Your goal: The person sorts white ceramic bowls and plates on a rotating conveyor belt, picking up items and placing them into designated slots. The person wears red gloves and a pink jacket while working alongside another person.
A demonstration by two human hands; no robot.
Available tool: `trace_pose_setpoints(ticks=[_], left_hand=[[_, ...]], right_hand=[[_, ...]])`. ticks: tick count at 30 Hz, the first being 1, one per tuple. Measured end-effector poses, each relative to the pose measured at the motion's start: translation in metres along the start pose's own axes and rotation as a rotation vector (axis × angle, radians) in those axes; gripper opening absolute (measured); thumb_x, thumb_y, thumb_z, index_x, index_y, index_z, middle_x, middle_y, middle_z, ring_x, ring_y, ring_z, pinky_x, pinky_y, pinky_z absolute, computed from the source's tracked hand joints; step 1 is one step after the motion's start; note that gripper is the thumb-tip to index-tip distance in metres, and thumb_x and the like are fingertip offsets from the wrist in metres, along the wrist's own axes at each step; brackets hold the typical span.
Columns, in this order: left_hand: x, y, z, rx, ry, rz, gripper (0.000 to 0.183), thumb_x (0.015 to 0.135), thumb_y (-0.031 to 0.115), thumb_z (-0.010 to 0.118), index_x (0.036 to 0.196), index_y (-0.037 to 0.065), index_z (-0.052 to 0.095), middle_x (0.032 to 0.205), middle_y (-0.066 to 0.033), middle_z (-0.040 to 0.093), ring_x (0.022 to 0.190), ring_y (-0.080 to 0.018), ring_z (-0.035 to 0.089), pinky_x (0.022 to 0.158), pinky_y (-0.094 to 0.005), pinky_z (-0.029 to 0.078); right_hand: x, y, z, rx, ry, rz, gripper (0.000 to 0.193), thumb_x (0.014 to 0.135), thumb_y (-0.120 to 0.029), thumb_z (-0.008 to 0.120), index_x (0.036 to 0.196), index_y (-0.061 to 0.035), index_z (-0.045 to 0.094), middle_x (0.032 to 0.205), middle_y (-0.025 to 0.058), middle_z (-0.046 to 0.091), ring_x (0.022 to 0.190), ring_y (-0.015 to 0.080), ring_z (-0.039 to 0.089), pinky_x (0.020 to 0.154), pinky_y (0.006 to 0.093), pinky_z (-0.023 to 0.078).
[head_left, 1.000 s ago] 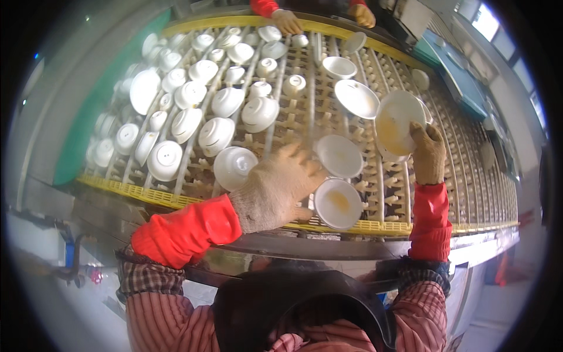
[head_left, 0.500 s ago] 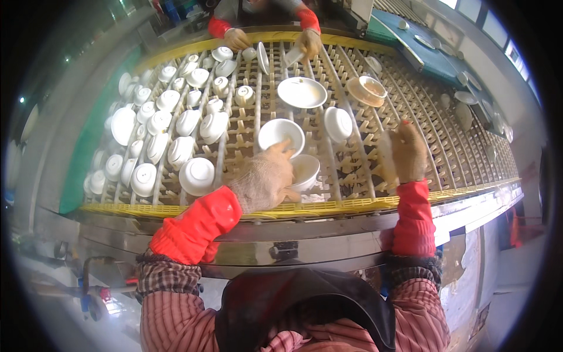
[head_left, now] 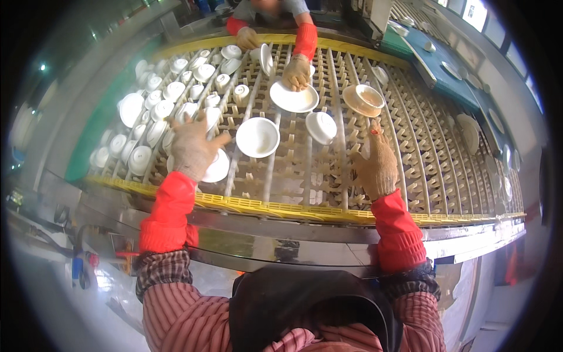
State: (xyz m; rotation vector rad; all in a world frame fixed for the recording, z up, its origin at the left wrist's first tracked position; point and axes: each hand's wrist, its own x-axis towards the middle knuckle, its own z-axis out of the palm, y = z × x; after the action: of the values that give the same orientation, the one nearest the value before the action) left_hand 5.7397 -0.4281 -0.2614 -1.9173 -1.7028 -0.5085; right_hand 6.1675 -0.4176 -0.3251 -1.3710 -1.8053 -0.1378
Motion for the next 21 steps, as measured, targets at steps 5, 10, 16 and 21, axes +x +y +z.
trace_pose_setpoints(ticks=[5,10,16,21], left_hand=[[-0.008,0.078,0.022,-0.134,-0.186,0.300,0.059,0.090,0.054,0.087,0.118,0.002,0.082,0.110,-0.0222,0.079,0.117,-0.0394,0.075,0.112,-0.0485,0.055],[0.029,0.064,0.061,-0.366,-0.601,-0.439,0.058,0.102,0.060,0.075,0.111,0.004,0.084,0.100,-0.0262,0.079,0.104,-0.0402,0.077,0.099,-0.0515,0.059],[-0.007,-0.004,0.070,0.134,-0.024,-0.454,0.062,0.101,0.053,0.077,0.133,0.000,0.078,0.124,-0.0289,0.079,0.116,-0.0449,0.076,0.101,-0.0535,0.056],[0.018,0.075,0.044,-0.239,-0.179,-0.351,0.060,0.098,0.046,0.082,0.140,0.004,0.077,0.133,-0.0239,0.079,0.125,-0.0411,0.074,0.108,-0.0467,0.057]], right_hand=[[0.007,0.040,-0.012,0.180,-0.274,0.408,0.076,0.093,-0.027,0.084,0.158,0.0019,0.056,0.142,0.0281,0.071,0.125,0.0422,0.074,0.104,0.0481,0.059],[0.010,0.071,-0.006,0.247,-0.166,0.350,0.073,0.096,-0.030,0.082,0.158,0.0002,0.056,0.129,0.0243,0.078,0.114,0.0379,0.078,0.097,0.0458,0.061],[0.022,0.088,-0.017,0.517,-0.305,0.540,0.070,0.094,-0.028,0.084,0.152,0.0015,0.058,0.116,0.0274,0.079,0.105,0.0414,0.079,0.093,0.0470,0.062],[0.019,0.107,-0.010,0.504,-0.322,0.576,0.076,0.094,-0.030,0.085,0.157,0.0023,0.056,0.121,0.0246,0.080,0.108,0.0345,0.080,0.095,0.0429,0.062]])
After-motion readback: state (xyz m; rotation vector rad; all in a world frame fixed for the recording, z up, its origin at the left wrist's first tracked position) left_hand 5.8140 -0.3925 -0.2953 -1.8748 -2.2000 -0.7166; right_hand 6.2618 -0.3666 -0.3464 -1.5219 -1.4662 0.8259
